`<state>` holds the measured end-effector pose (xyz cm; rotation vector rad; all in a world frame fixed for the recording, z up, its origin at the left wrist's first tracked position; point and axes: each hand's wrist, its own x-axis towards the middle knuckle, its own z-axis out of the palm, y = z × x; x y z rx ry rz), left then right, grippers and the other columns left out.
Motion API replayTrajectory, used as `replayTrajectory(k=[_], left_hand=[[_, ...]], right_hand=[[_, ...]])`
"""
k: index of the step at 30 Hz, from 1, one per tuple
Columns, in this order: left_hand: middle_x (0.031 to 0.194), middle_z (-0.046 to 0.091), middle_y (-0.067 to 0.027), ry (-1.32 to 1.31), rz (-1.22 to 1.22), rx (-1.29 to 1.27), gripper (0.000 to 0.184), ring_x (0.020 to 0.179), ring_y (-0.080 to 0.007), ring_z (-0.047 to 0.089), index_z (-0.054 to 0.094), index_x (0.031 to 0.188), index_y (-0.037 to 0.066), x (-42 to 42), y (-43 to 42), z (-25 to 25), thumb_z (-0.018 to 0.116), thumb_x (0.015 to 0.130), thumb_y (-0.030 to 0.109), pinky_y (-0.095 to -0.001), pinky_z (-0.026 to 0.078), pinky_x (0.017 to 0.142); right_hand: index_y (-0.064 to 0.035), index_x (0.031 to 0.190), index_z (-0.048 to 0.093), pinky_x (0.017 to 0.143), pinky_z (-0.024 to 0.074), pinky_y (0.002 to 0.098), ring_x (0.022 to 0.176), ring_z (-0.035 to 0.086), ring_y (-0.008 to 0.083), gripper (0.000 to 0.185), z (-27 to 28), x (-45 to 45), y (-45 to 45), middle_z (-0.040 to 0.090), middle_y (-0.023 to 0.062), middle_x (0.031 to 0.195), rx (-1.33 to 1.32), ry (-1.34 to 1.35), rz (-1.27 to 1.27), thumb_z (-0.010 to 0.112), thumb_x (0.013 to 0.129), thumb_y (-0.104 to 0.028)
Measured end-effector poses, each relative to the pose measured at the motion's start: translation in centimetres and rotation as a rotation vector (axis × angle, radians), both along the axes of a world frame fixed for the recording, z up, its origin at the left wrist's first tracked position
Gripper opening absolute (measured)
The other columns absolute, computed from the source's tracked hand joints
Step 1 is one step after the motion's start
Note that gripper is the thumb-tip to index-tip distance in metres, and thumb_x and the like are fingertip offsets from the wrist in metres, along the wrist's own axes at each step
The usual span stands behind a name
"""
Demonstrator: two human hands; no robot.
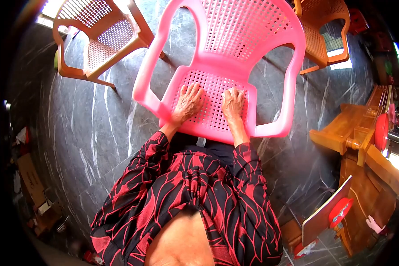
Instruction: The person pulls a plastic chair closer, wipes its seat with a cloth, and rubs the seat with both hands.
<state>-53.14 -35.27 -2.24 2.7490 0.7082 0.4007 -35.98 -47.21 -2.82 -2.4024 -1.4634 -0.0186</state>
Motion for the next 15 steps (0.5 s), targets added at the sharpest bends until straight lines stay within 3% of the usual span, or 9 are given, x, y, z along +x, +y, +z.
replayTrajectory(k=[6, 8, 15], left_hand=[[0.133, 0.046, -0.0193, -0.002, 0.002, -0.025, 0.038, 0.13, -0.0325, 0.04, 0.053, 0.118, 0.004, 0.1, 0.0, -0.1, 0.058, 0.088, 0.027, -0.0536, 0.026, 0.109], [0.132, 0.046, -0.0196, -0.006, -0.019, -0.061, 0.041, 0.129, -0.0344, 0.04, 0.053, 0.117, 0.003, 0.0, 0.1, -0.1, 0.06, 0.084, 0.027, -0.0585, 0.027, 0.107], [0.134, 0.045, -0.0192, 0.014, -0.004, -0.053, 0.04, 0.13, -0.0327, 0.04, 0.052, 0.12, 0.004, 0.0, 0.0, -0.1, 0.058, 0.087, 0.026, -0.0552, 0.025, 0.109]], right_hand=[[-0.008, 0.099, 0.064, 0.092, 0.0428, 0.052, 0.112, 0.046, 0.0381, 0.018, 0.7, -0.8, -1.3, 0.052, 0.0126, 0.115, -0.072, 0.035, 0.001, 0.065, 0.081, -0.014], [-0.0076, 0.099, 0.064, 0.092, 0.0436, 0.0514, 0.113, 0.046, 0.0381, 0.018, 0.8, -1.1, -1.7, 0.052, 0.013, 0.116, -0.011, 0.066, 0.038, 0.065, 0.081, -0.014], [-0.0062, 0.099, 0.064, 0.092, 0.0438, 0.0503, 0.113, 0.046, 0.0376, 0.017, 1.2, -2.3, -3.1, 0.053, 0.0131, 0.115, 0.008, 0.04, 0.085, 0.064, 0.083, -0.013]])
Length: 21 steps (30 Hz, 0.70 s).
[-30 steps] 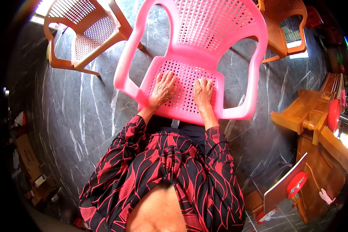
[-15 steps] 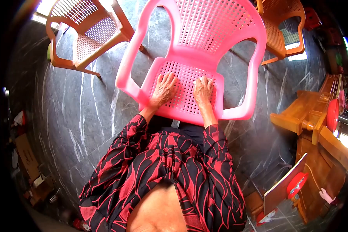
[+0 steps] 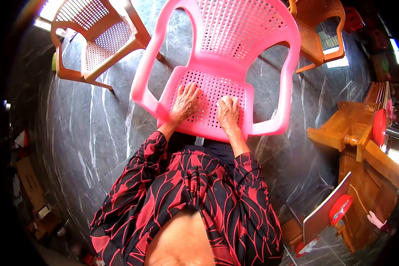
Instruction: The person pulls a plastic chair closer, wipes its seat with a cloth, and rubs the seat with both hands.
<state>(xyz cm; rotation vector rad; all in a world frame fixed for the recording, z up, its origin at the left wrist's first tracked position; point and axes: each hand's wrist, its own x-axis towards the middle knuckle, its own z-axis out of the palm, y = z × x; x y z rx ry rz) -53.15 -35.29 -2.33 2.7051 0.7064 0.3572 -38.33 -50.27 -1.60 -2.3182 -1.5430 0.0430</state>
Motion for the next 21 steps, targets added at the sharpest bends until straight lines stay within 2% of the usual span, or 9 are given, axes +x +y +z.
replayTrajectory(k=[12, 21], left_hand=[[0.131, 0.047, -0.0178, -0.015, 0.001, 0.03, 0.036, 0.128, -0.0316, 0.042, 0.053, 0.118, 0.005, 0.0, 0.0, -0.3, 0.058, 0.088, 0.025, -0.0536, 0.027, 0.108], [0.134, 0.046, -0.0183, -0.015, -0.001, 0.014, 0.037, 0.129, -0.0328, 0.041, 0.053, 0.119, 0.004, 0.0, 0.1, -0.4, 0.058, 0.089, 0.024, -0.0555, 0.027, 0.107]], right_hand=[[-0.0059, 0.098, 0.065, 0.096, 0.043, 0.0483, 0.111, 0.049, 0.0385, 0.025, 2.7, -2.8, -3.2, 0.056, 0.0136, 0.115, 0.034, 0.108, 0.091, 0.065, 0.073, -0.004], [-0.0042, 0.096, 0.063, 0.095, 0.0431, 0.0481, 0.11, 0.05, 0.0374, 0.026, 3.7, -4.1, -4.7, 0.057, 0.0134, 0.114, 0.059, 0.085, 0.156, 0.067, 0.071, -0.006]])
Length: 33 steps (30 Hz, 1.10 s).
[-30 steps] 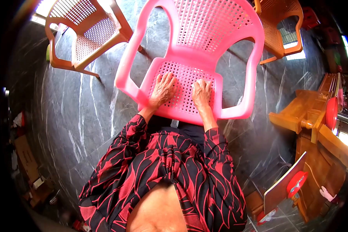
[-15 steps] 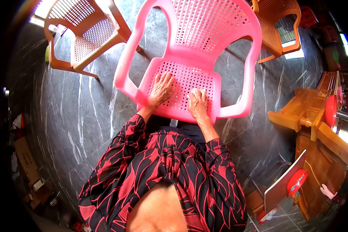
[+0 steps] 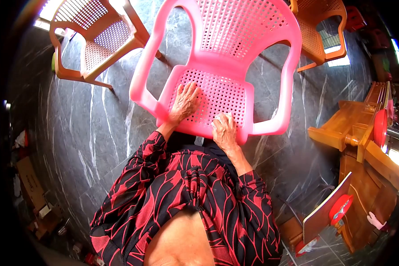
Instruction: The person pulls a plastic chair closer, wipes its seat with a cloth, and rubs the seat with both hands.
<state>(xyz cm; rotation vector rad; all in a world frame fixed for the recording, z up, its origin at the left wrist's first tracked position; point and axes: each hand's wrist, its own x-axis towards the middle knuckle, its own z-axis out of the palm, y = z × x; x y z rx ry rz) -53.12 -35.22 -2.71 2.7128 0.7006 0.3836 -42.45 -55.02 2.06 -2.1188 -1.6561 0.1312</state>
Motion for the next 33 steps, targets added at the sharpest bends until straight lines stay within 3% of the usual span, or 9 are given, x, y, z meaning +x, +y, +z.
replayTrajectory(k=[10, 12, 25, 33], left_hand=[[0.133, 0.047, -0.0183, 0.03, -0.003, 0.002, 0.038, 0.129, -0.0334, 0.041, 0.053, 0.12, 0.006, 0.1, 0.0, 0.2, 0.058, 0.088, 0.025, -0.055, 0.027, 0.107], [0.133, 0.047, -0.0183, 0.027, -0.002, 0.003, 0.038, 0.129, -0.0335, 0.041, 0.053, 0.12, 0.006, 0.0, 0.1, 0.1, 0.058, 0.088, 0.025, -0.0549, 0.028, 0.107], [0.134, 0.047, -0.0184, 0.036, 0.006, 0.022, 0.04, 0.13, -0.0331, 0.04, 0.053, 0.121, 0.005, 0.1, 0.0, 0.0, 0.057, 0.088, 0.027, -0.0538, 0.026, 0.109], [0.134, 0.047, -0.0186, 0.022, 0.006, -0.01, 0.04, 0.13, -0.033, 0.04, 0.053, 0.121, 0.004, 0.0, 0.0, -0.3, 0.056, 0.088, 0.027, -0.0538, 0.025, 0.109]], right_hand=[[-0.0068, 0.098, 0.063, 0.091, 0.0452, 0.0478, 0.11, 0.05, 0.0367, 0.026, -2.0, 1.5, 2.2, 0.055, 0.0122, 0.115, -0.059, -0.082, -0.09, 0.071, 0.073, -0.007], [-0.0077, 0.091, 0.062, 0.085, 0.048, 0.0477, 0.108, 0.05, 0.0333, 0.018, -2.2, 2.2, 3.3, 0.052, 0.0113, 0.11, -0.047, -0.153, -0.095, 0.067, 0.074, -0.01], [-0.0079, 0.098, 0.062, 0.087, 0.0455, 0.0482, 0.107, 0.049, 0.0356, 0.02, -3.4, 2.8, 5.8, 0.054, 0.0122, 0.112, -0.128, -0.169, -0.231, 0.068, 0.079, -0.012], [-0.0048, 0.096, 0.062, 0.088, 0.045, 0.0481, 0.106, 0.049, 0.036, 0.019, -1.8, 0.8, 4.1, 0.055, 0.0121, 0.108, -0.02, -0.072, -0.112, 0.065, 0.077, -0.008]])
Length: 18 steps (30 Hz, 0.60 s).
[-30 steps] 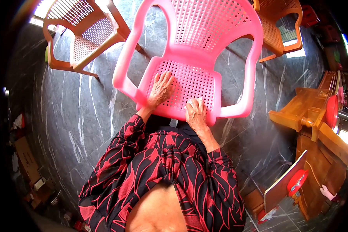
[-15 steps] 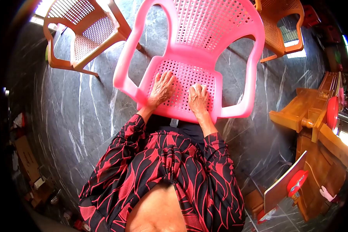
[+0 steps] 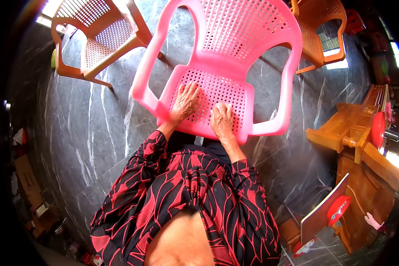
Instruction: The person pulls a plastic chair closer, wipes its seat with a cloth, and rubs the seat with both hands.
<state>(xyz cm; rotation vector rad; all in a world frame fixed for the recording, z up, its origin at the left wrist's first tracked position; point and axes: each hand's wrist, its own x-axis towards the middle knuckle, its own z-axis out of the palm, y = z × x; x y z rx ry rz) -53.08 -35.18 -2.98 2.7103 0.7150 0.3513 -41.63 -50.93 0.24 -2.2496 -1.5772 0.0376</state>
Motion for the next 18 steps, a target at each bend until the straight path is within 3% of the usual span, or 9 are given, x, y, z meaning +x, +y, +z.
replayTrajectory(k=[9, 18], left_hand=[[0.135, 0.046, -0.0192, 0.011, -0.005, 0.0, 0.04, 0.131, -0.0332, 0.039, 0.053, 0.122, 0.004, -0.1, 0.0, -0.4, 0.057, 0.087, 0.025, -0.0548, 0.025, 0.109], [0.134, 0.046, -0.0189, -0.02, 0.0, 0.0, 0.04, 0.131, -0.0331, 0.04, 0.053, 0.121, 0.005, 0.0, -0.1, -0.2, 0.058, 0.087, 0.025, -0.055, 0.026, 0.109]], right_hand=[[-0.0058, 0.091, 0.064, 0.086, 0.0471, 0.0457, 0.107, 0.051, 0.0343, 0.017, 1.8, -2.5, -2.5, 0.056, 0.0106, 0.109, 0.045, 0.047, 0.169, 0.066, 0.074, -0.01], [-0.0082, 0.092, 0.063, 0.08, 0.0491, 0.0467, 0.106, 0.051, 0.0341, 0.019, 0.0, -0.6, -0.6, 0.054, 0.0102, 0.11, -0.023, -0.032, 0.084, 0.068, 0.074, -0.012]])
